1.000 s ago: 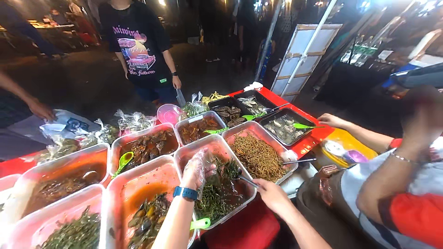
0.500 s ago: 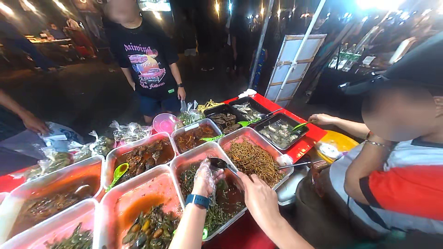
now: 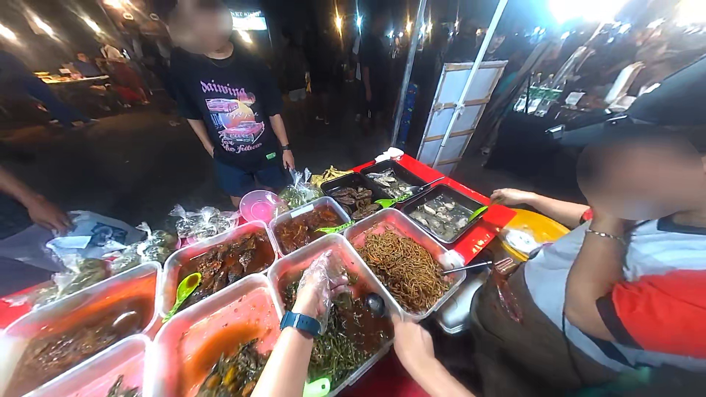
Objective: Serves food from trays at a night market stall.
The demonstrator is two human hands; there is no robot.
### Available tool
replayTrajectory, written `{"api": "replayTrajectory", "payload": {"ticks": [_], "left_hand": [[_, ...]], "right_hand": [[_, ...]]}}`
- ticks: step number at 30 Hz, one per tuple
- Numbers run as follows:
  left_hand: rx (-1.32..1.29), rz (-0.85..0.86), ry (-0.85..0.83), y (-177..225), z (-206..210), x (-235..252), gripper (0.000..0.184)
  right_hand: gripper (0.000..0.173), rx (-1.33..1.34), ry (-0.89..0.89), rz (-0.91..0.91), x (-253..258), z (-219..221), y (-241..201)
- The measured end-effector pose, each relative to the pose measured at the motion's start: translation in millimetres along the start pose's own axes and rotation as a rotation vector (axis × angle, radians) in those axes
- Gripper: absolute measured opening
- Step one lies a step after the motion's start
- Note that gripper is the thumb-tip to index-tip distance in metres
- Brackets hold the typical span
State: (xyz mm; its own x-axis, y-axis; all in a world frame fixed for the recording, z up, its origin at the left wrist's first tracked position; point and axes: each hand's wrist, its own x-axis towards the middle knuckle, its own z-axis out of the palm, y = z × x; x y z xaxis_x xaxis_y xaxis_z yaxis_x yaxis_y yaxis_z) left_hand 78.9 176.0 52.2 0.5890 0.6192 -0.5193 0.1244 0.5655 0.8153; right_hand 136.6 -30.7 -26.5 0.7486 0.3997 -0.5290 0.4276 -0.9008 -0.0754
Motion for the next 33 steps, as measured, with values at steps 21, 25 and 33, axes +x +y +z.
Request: {"api": "replayTrajectory", "payload": {"ticks": [21,25,33], "left_hand": [[-0.059,-0.055,0.022,-9.0,-6.4,7.6,0.04],[-0.066,-0.052,0.002,-5.7,-0.1,5.0,0.042],[-0.081,-0.037,0.031,-4.6,4.9,10.7,0.046]], "right_hand": [[0.043,0.158,0.282,-0.236,-57.1,-121.4,-17.4],[0.042,0.133,0.338,-0.143,-52.2,-110.3,-17.3],[0.042,0.179,0.158,-0.1,-55.2,-106.1,-9.4]]}}
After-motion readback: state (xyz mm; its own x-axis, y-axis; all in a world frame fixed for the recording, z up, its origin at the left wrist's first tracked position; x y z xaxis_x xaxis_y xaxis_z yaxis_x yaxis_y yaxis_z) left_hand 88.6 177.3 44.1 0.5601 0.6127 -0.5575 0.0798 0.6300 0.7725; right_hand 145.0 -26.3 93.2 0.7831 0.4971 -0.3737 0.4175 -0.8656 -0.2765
